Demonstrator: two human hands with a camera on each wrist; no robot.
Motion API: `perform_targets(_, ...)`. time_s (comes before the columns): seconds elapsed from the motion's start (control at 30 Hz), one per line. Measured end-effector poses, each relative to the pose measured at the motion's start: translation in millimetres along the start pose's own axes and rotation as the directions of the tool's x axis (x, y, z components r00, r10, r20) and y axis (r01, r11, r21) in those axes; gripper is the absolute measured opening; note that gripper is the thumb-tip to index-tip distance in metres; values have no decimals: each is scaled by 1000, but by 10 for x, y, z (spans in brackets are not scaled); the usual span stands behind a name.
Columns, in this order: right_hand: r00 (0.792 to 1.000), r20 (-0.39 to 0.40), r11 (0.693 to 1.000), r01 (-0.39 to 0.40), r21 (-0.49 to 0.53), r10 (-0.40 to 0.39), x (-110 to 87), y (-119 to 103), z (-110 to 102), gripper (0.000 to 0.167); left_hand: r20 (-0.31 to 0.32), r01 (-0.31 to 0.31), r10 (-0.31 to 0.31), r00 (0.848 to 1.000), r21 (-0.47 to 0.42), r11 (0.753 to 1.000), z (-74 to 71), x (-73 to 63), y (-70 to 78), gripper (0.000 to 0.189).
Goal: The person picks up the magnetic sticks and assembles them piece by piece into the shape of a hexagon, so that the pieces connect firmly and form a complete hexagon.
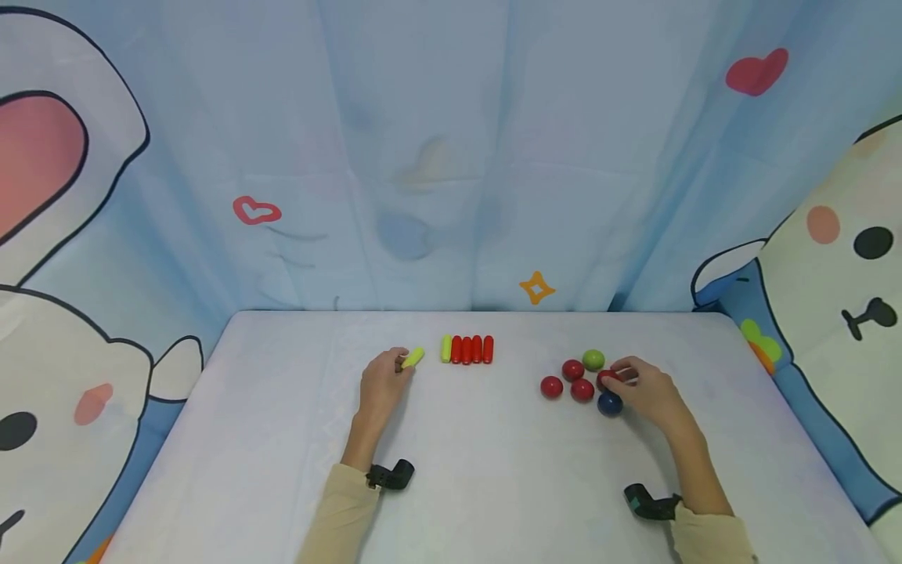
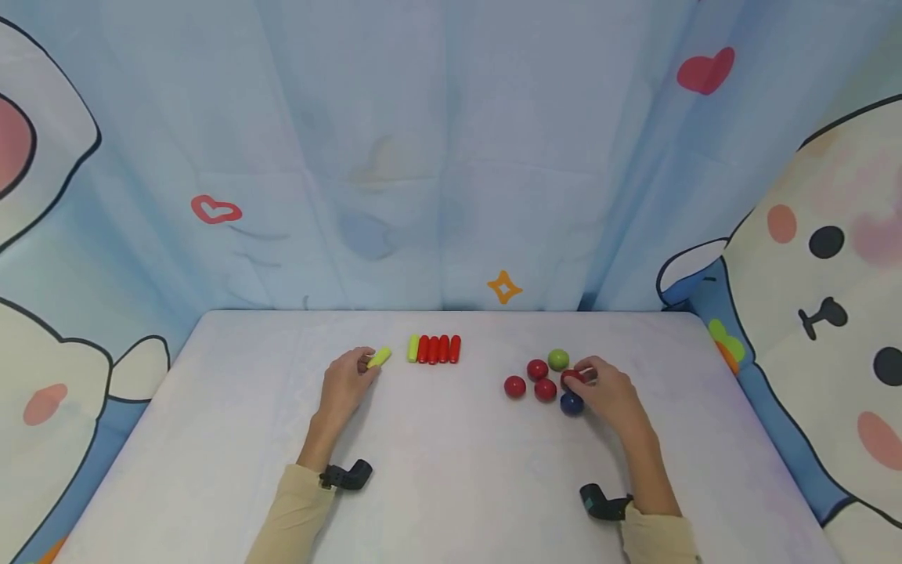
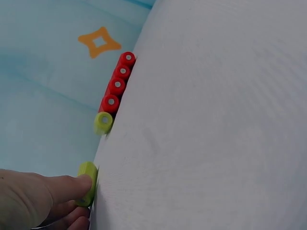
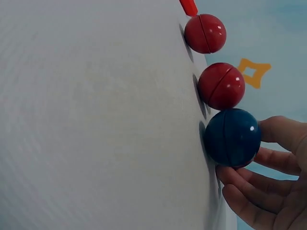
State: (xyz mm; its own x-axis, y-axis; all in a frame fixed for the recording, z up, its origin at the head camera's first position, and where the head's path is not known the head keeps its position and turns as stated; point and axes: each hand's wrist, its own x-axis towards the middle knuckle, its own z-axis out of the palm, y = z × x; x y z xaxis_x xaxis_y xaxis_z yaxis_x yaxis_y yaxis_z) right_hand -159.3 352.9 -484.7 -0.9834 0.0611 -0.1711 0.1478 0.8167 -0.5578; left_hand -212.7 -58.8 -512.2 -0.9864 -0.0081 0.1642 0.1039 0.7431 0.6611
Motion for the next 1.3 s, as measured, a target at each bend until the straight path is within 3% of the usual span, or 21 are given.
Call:
perform_targets(0.27,986,-162,983,-16,181,46,-52,46,-141,63,44,30,-29,999,-15,999,4,3,-47,32)
perform_targets(0.53,967,-248,923,45,383,56,-61,23,-138,60,60,-3,5,998,-26,1000,8,8,-82,30)
perform_targets(0.67,955,-278,891,32,452,106,-42,-15,-83,58,90,-29,34,995,-60,998,-8,2,-121,26)
perform_targets(0.7,951,-280,870,27,491,128,-34,-27,-68,57,98,-32,39,994,-71,997,-15,0,-130,26)
perform_targets(0.77,949,-268,799,28,600,168,-24,-62,-45,53,107,-33,43,993,-93,995,-32,-4,-144,26)
perform_targets(0.8,950,-255,747,36,663,181,-20,-79,-38,51,109,-34,46,993,-107,994,-38,-3,-150,26)
perform_targets(0.93,966,-195,450,100,888,170,-33,-196,-31,45,105,-39,56,993,-157,987,-54,0,-185,26)
perform_targets(1.0,975,-174,344,117,931,138,-39,-259,-16,45,100,-33,53,994,-195,980,-62,-2,-204,25)
perform_targets(1.03,978,-168,304,124,944,121,-47,-297,-2,45,99,-27,49,994,-215,976,-68,-8,-214,25)
perform_targets(1.2,988,-153,180,150,972,5,-63,-451,124,42,91,2,26,996,-305,952,-85,-58,-243,25)
perform_targets(1.3,990,-135,74,139,988,-50,-75,-546,225,31,81,-2,33,996,-358,934,-68,-117,-233,26)
